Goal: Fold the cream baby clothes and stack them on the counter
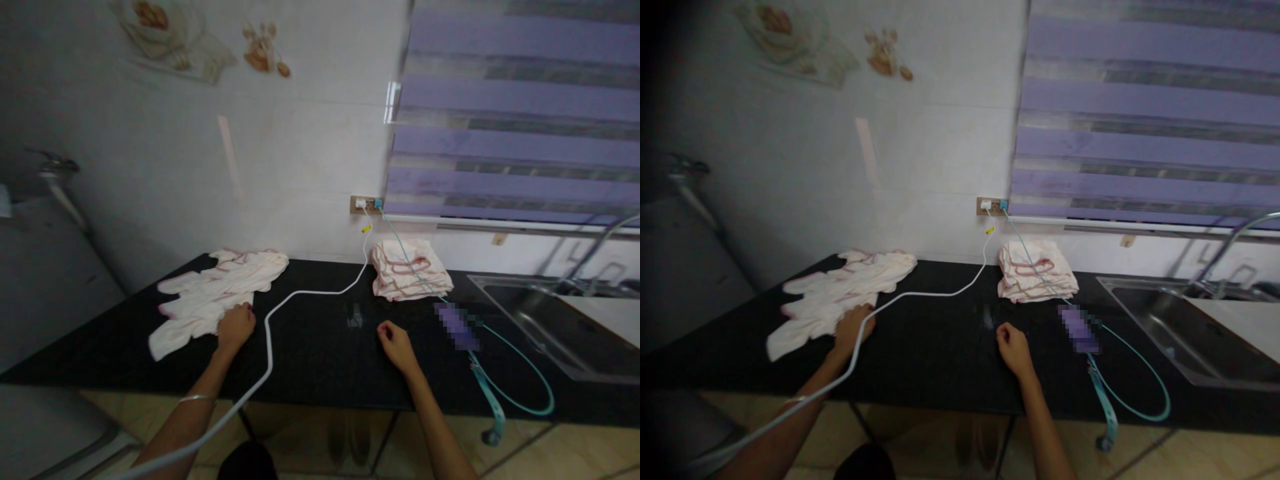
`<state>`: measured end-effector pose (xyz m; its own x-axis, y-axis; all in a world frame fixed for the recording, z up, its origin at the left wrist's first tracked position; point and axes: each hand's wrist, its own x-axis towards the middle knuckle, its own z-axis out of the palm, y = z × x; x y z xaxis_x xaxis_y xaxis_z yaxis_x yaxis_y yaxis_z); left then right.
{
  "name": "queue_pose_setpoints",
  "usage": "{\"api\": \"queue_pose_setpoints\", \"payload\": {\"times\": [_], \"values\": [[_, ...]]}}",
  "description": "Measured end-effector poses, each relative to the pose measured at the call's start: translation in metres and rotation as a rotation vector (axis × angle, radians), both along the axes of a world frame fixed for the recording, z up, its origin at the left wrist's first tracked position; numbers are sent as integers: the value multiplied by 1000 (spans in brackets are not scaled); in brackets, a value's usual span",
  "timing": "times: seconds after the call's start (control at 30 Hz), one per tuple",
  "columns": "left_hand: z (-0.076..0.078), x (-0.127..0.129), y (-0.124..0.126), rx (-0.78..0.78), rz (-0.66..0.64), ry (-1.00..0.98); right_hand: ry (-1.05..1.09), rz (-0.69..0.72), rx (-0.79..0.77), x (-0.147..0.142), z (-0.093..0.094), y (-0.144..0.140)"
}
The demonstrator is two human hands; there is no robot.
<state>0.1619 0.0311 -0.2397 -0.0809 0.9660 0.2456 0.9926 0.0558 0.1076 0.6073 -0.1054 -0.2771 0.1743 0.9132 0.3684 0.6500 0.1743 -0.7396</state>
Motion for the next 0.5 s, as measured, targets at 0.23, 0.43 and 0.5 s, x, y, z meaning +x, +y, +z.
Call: {"api": "queue_pose_setpoints", "payload": {"times": [0.23,0.43,0.5], "values": [[3,-1,-5,-17,9,-30,0,-4,16,1,-4,2],[6,1,-9,-50,74,-92,10,9,14,1,-4,1],[11,-1,-4,-85,109,-114,13,14,15,1,-4,1]]}}
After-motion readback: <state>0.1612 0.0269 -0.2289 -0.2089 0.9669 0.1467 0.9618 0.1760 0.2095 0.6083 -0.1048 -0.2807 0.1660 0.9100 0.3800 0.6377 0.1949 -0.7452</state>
